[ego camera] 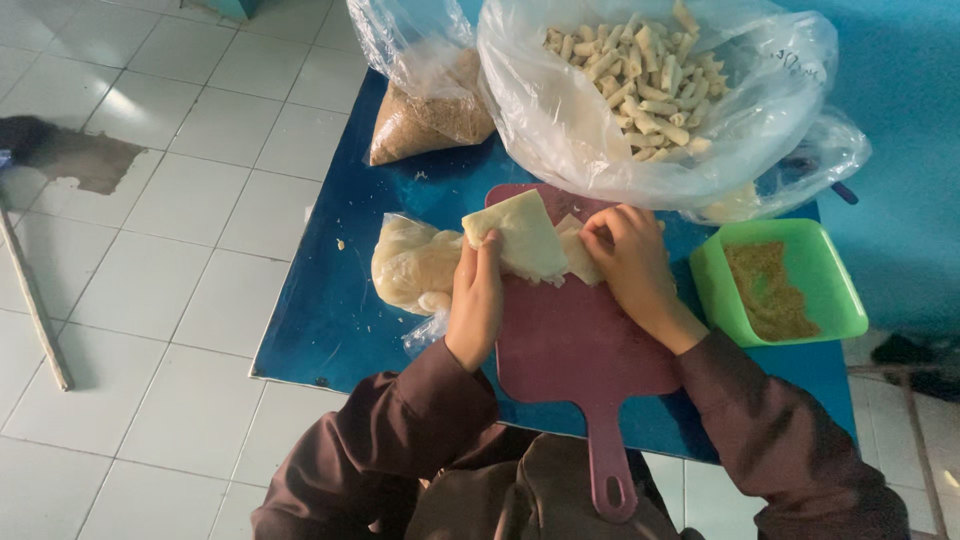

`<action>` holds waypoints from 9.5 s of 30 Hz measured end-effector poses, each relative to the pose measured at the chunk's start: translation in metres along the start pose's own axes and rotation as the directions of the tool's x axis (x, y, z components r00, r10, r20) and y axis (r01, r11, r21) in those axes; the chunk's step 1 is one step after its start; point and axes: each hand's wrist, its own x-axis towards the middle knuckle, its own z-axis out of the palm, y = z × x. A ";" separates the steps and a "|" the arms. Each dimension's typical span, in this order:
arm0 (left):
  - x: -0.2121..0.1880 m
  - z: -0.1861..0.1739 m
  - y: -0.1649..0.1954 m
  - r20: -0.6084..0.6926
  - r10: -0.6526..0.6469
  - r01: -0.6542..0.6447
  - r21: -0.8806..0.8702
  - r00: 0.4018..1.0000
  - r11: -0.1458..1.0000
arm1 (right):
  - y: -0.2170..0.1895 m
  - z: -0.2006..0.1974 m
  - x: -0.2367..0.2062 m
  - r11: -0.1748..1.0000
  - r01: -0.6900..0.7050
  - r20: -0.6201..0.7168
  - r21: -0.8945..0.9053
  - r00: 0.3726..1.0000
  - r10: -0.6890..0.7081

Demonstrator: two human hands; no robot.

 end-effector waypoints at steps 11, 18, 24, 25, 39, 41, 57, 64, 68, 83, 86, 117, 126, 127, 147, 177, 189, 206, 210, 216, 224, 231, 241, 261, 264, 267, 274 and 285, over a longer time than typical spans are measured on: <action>-0.002 0.000 0.001 -0.008 -0.011 0.011 0.007 1.000 1.000 | -0.002 -0.006 0.007 0.999 0.043 -0.014 0.010 0.999 -0.043; -0.001 -0.002 0.001 -0.005 -0.016 0.016 0.000 1.000 1.000 | -0.009 -0.007 0.014 0.998 0.057 -0.025 -0.002 0.998 -0.057; 0.005 -0.002 -0.011 0.086 0.001 -0.001 0.008 0.996 1.000 | -0.038 -0.039 0.010 0.985 0.112 -0.142 0.130 0.985 -0.093; 0.005 -0.002 -0.013 0.122 -0.018 0.021 -0.016 0.992 1.000 | -0.046 -0.047 0.005 0.973 0.156 -0.180 0.173 0.976 -0.124; -0.006 0.008 0.017 0.351 -0.054 -0.047 0.274 0.935 0.961 | -0.076 -0.077 -0.002 0.924 0.366 -0.120 0.110 0.928 -0.354; -0.007 0.008 0.020 0.344 -0.023 -0.100 0.334 0.939 0.937 | -0.077 -0.076 -0.003 0.921 0.379 -0.122 0.091 0.922 -0.367; -0.004 0.003 0.023 0.306 -0.050 -0.098 0.448 0.951 0.889 | -0.064 -0.058 -0.012 0.921 -0.060 -0.021 0.384 0.997 0.074; 0.004 0.000 0.008 0.371 -0.189 0.156 0.118 0.909 0.981 | -0.056 -0.051 -0.008 0.749 -0.257 0.178 0.611 0.966 0.186; 0.006 0.001 0.003 0.318 -0.161 0.111 0.169 0.934 0.979 | -0.064 -0.049 -0.009 0.878 -0.010 0.079 0.478 0.996 -0.032; 0.006 -0.001 0.008 0.362 -0.135 0.058 0.216 0.922 0.975 | -0.025 -0.026 -0.012 0.136 -0.383 0.309 0.914 0.873 0.377; 0.007 -0.001 0.009 0.349 -0.123 0.027 0.269 0.929 0.963 | -0.024 -0.028 -0.014 0.273 -0.411 0.334 0.870 0.897 0.288; 0.014 -0.017 0.002 0.129 -0.001 0.008 -0.052 0.992 0.999 | -0.052 -0.027 -0.013 0.986 0.167 -0.046 0.007 0.985 -0.167; 0.014 -0.014 0.007 0.125 -0.008 0.014 -0.045 0.992 0.999 | -0.048 -0.028 -0.011 0.973 0.225 0.007 0.047 0.974 -0.225; 0.013 -0.014 0.008 0.125 -0.001 0.005 -0.030 0.992 1.000 | -0.047 -0.028 -0.011 0.969 0.238 0.015 0.062 0.971 -0.240; 0.013 -0.015 0.006 0.105 0.015 -0.019 0.033 0.994 0.999 | -0.038 -0.037 -0.009 0.957 0.290 0.210 -0.027 0.937 -0.278; -0.001 -0.004 0.008 0.560 -0.095 0.119 -0.006 0.823 0.993 | -0.080 -0.078 -0.008 0.945 0.262 -0.092 0.195 0.964 -0.248; -0.001 -0.003 0.009 0.528 -0.097 0.100 0.024 0.844 0.995 | -0.079 -0.079 -0.011 0.943 0.265 -0.089 0.204 0.964 -0.251; -0.006 0.001 0.019 0.540 -0.123 0.142 0.005 0.833 0.990 | -0.077 -0.075 -0.012 0.927 0.171 -0.067 0.334 0.985 -0.158; -0.006 0.002 0.022 0.447 -0.156 0.047 0.247 0.881 0.968 | -0.076 -0.072 -0.013 0.898 0.104 -0.009 0.428 0.994 -0.110; -0.003 -0.004 0.012 0.411 -0.192 0.066 0.303 0.891 0.951 | -0.063 -0.063 -0.019 0.759 -0.132 0.147 0.638 0.988 0.048; 0.004 -0.009 0.005 0.475 -0.252 0.225 0.114 0.843 0.968 | -0.043 -0.052 -0.024 0.580 -0.296 0.213 0.759 0.955 0.208; 0.002 -0.008 0.013 0.533 -0.270 0.348 -0.051 0.802 0.936 | -0.043 -0.050 -0.020 0.592 -0.329 0.201 0.736 0.941 0.273; 0.002 -0.005 0.014 0.483 -0.179 0.161 0.080 0.857 0.984 | -0.034 -0.038 -0.016 -0.194 -0.454 0.494 0.870 0.804 0.332; 0.003 -0.011 0.020 0.158 -0.162 0.211 -0.377 0.974 0.902 | 0.005 -0.033 -0.017 -0.422 -0.295 0.472 0.857 0.777 0.417; 0.003 -0.013 0.020 0.144 -0.148 0.195 -0.410 0.978 0.891 | 0.006 -0.030 -0.020 -0.310 -0.348 0.456 0.885 0.786 0.417; 0.004 -0.014 0.019 0.128 -0.166 0.203 -0.379 0.978 0.903 | 0.006 -0.027 -0.022 -0.244 -0.383 0.453 0.891 0.796 0.401; 0.003 -0.019 0.013 0.138 -0.068 0.103 -0.265 0.988 0.959 | -0.013 -0.029 -0.017 -0.418 -0.462 0.611 0.782 0.699 0.370; -0.005 -0.005 0.024 0.416 -0.039 -0.090 0.286 0.909 0.954 | -0.063 -0.093 -0.011 0.969 0.003 0.301 0.247 0.950 -0.080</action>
